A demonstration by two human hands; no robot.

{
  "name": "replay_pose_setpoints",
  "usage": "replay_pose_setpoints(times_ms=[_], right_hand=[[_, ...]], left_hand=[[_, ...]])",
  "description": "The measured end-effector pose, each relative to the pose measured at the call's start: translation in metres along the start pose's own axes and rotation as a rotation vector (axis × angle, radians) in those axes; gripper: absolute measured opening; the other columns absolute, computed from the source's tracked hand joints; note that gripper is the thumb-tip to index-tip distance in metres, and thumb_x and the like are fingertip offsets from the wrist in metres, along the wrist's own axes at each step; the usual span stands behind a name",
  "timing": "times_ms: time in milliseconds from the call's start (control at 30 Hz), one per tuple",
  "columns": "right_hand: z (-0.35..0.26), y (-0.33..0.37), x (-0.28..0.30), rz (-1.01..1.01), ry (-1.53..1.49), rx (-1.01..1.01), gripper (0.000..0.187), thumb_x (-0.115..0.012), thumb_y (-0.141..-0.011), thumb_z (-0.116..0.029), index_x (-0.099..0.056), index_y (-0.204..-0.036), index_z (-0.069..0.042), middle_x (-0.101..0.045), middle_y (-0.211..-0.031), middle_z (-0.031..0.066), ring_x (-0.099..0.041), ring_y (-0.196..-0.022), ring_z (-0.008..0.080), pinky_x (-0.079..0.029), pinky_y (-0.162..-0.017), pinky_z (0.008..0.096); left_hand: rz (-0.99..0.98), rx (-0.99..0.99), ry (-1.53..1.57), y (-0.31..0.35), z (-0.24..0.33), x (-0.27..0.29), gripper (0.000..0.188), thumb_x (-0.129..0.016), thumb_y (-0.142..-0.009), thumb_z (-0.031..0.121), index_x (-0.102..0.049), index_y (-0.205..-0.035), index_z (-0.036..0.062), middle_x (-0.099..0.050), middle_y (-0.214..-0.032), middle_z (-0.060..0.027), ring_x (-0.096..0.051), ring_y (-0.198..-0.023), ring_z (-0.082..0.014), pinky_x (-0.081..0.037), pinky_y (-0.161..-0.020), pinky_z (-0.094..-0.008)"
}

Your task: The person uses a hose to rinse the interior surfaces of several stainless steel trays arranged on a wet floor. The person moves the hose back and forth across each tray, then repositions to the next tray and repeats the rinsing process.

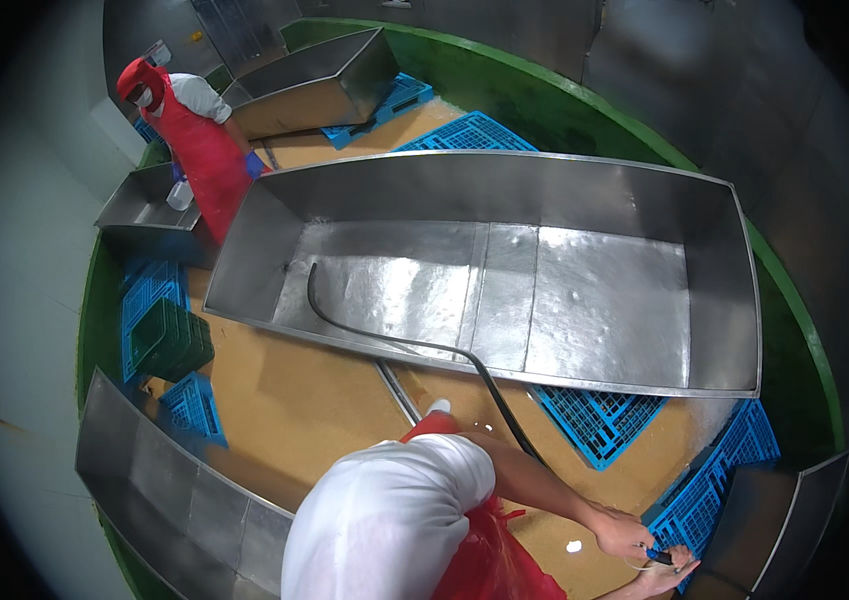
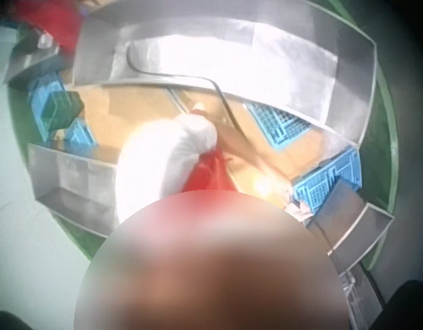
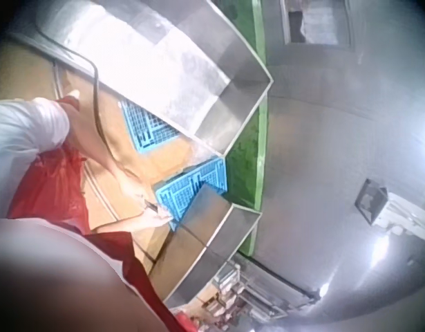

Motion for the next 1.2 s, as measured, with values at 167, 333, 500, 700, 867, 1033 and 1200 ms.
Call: replay_pose_setpoints(times_ms=[167,333,500,700,867,1033,1200], right_hand=[[0.008,0.005,-0.005,-0.043,0.004,-0.032,0.012,-0.048,-0.093,-0.01,-0.053,-0.093,0.0,-0.047,-0.07,0.0027,-0.042,-0.058,0.0114,-0.039,-0.054,0.0253],[0.012,0.009,-0.004,-0.04,-0.013,-0.037,0.013,-0.049,-0.092,-0.011,-0.053,-0.095,0.001,-0.048,-0.073,0.0039,-0.044,-0.061,0.0127,-0.04,-0.056,0.0262],[0.011,0.012,-0.008,-0.047,-0.02,-0.032,0.015,-0.051,-0.091,-0.012,-0.053,-0.097,0.001,-0.049,-0.076,0.005,-0.046,-0.064,0.014,-0.041,-0.058,0.0271],[0.008,0.013,-0.009,-0.037,0.007,-0.026,0.018,-0.053,-0.09,-0.014,-0.052,-0.099,0.002,-0.051,-0.079,0.0064,-0.048,-0.067,0.0155,-0.043,-0.061,0.0282],[0.013,0.02,-0.026,-0.02,0.03,-0.009,0.022,-0.055,-0.089,-0.015,-0.052,-0.101,0.003,-0.053,-0.082,0.0076,-0.05,-0.07,0.0168,-0.044,-0.063,0.0291],[0.003,0.023,-0.037,-0.021,0.082,0.025,0.025,-0.056,-0.088,-0.016,-0.052,-0.103,0.004,-0.054,-0.085,0.0087,-0.051,-0.073,0.0182,-0.045,-0.065,0.03],[-0.004,0.043,-0.065,-0.028,0.09,0.043,0.028,-0.058,-0.087,-0.017,-0.052,-0.105,0.005,-0.055,-0.088,0.0099,-0.053,-0.076,0.0195,-0.046,-0.067,0.0309]], left_hand=[[0.031,-0.016,-0.043,0.029,0.003,-0.019,0.039,-0.047,-0.093,0.037,-0.061,-0.094,0.0007,-0.064,-0.081,-0.0242,-0.062,-0.08,-0.0412,-0.047,-0.073,-0.0493],[0.077,0.022,-0.246,0.068,0.062,0.008,0.041,-0.046,-0.093,0.037,-0.062,-0.089,-0.0007,-0.064,-0.08,-0.0233,-0.062,-0.08,-0.0412,-0.048,-0.072,-0.0509],[0.052,0.144,-0.138,0.055,0.053,0.026,0.041,-0.047,-0.093,0.036,-0.062,-0.089,-0.0016,-0.063,-0.08,-0.0244,-0.062,-0.082,-0.0419,-0.048,-0.073,-0.0509],[0.147,0.048,-0.284,0.048,0.066,0.017,0.04,-0.05,-0.091,0.036,-0.062,-0.091,-0.0024,-0.064,-0.083,-0.0249,-0.062,-0.083,-0.0423,-0.048,-0.074,-0.0513],[0.067,-0.102,-0.278,0.049,0.012,0.005,0.038,-0.06,-0.083,0.037,-0.062,-0.089,-0.0006,-0.063,-0.08,-0.0228,-0.061,-0.08,-0.0426,-0.046,-0.071,-0.0516],[0.096,0.211,-0.379,0.171,-0.173,0.057,0.025,-0.068,-0.07,0.029,-0.064,-0.078,0.0059,-0.064,-0.077,-0.0187,-0.063,-0.079,-0.0375,-0.049,-0.069,-0.0485],[0.583,0.675,-0.619,0.465,-0.257,0.171,0.012,-0.067,-0.069,0.021,-0.066,-0.075,0.0108,-0.062,-0.087,-0.0121,-0.059,-0.095,-0.032,-0.048,-0.08,-0.0433]])
Point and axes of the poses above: each hand's wrist, its own y-axis away from the middle knuckle, its own x-axis out of the back of the hand, z = x × y, the point moved 4 cm from there along -y, towards the middle knuckle
